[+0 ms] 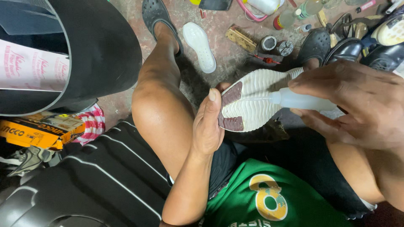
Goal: The person applies glue from a small bottle along the edges and grooves of a white shoe sole. They rotate the sole to reach different areas and spread the adhesive with their fingers.
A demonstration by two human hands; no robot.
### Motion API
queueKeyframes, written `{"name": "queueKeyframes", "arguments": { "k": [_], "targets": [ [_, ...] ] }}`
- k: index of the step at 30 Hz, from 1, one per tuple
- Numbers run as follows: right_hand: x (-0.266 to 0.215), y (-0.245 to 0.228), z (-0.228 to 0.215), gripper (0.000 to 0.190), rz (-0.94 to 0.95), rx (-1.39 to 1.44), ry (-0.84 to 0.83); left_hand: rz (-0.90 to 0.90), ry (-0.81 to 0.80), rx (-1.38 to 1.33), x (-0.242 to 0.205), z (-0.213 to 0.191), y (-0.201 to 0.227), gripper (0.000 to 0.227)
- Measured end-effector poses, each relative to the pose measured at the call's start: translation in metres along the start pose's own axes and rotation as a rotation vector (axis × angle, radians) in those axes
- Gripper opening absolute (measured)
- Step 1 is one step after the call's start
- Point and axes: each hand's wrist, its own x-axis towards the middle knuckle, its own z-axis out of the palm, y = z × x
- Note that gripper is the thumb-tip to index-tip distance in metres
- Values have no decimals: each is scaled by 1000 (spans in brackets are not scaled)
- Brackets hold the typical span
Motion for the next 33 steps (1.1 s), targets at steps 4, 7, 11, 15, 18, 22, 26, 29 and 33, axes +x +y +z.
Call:
{"name": "queueKeyframes", "arguments": {
  "k": [4, 7, 11, 15, 18, 22, 26, 29, 33],
  "targets": [
    [4, -5, 1, 39, 1, -31, 40, -17, -1, -47, 0, 0, -2, 54],
    [4, -4, 0, 42, 15, -24, 20, -28, -2, -107, -1, -3, -4, 53],
    [2, 0, -6, 48, 24, -20, -16, -58, 57, -184, -1, -8, -8, 51],
    [1, 6, -8, 53, 4, -8, -27, -68, 46, -217, -2, -13, -9, 52],
    [-1, 10, -11, 56, -27, 5, -41, -77, 12, -148, -4, -13, -7, 54],
    [-5, 13, -12, 60, -53, -15, -75, -84, -49, -75, -4, -9, -2, 57],
    [-9, 14, -10, 60, -40, 30, -47, -89, -90, -59, -3, -5, 2, 58],
    [-10, 17, -11, 62, -53, 9, -79, -103, -89, -52, -3, -5, 3, 59],
    [-12, 16, -10, 62, -16, -8, -88, -105, -89, -45, -3, -4, 2, 59]
  ]
}}
